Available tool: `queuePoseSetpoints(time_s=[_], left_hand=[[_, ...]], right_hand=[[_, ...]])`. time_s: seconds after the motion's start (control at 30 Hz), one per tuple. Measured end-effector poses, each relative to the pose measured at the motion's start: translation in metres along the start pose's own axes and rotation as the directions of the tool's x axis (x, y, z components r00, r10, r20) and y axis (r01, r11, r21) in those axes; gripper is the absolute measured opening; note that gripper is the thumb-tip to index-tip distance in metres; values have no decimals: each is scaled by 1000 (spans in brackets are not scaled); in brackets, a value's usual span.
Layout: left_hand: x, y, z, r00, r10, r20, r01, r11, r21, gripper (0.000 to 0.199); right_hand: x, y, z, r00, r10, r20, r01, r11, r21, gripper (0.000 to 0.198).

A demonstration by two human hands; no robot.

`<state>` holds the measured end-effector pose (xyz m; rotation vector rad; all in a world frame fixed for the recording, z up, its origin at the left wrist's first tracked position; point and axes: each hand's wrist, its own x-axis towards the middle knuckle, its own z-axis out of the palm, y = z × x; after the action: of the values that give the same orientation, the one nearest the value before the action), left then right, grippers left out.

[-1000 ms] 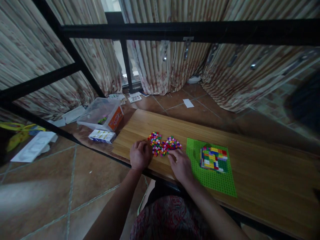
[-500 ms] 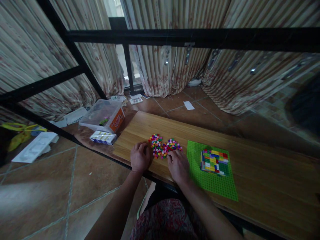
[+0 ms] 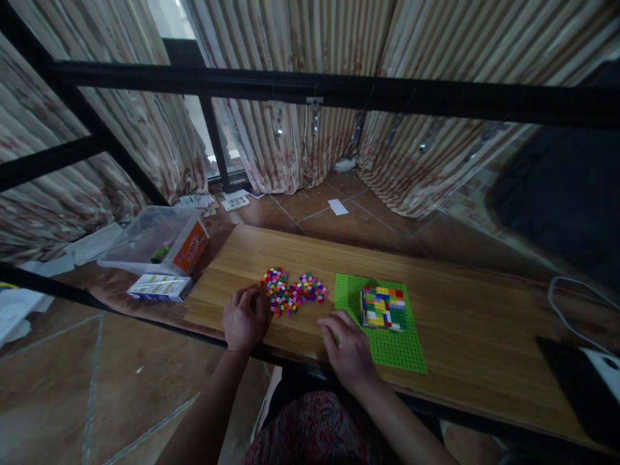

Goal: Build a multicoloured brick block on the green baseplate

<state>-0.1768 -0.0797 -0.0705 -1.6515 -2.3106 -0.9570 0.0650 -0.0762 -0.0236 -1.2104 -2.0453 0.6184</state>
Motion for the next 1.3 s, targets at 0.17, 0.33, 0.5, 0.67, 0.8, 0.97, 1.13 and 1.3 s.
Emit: queuePoseSetpoints(time_s=[0.17,0.33,0.5,0.67,0.8,0.97,1.13,1.3], left_hand=[[1,-3,2,1000,16,-14,-16,1000,17,22],[2,-3,2,1000,23,-6,-23,1000,16,23],[2,-3,2,999,19,-27,-18,1000,26,24],[1,-3,2,1000,20,-17,-20,1000,19,23],[1,-3,2,1000,10,-17,-10,1000,18,23],[2,-1,1,1000,0,-11,0,1000,9,23],[2,0,1,1000,-5,-6,5,1000,15,23],[2,0,1,1000,-17,4,17,1000,-5,25]], right_hand=[[2,29,-60,988,77,-132,-79,997,-14,20],[15,64,-98,970,162,-183,-187,974,-126,22],[27,76,-97,991,115,-72,-129,965,-227,36],[32,81,-93,998,66,8,-59,935,-349,43],[39,83,-93,997,76,14,-66,933,-353,47],[45,85,-96,990,141,-28,-144,959,-245,43],[35,90,-105,970,216,-110,-232,958,-166,39],[25,96,-106,920,286,-269,-324,940,-109,43]])
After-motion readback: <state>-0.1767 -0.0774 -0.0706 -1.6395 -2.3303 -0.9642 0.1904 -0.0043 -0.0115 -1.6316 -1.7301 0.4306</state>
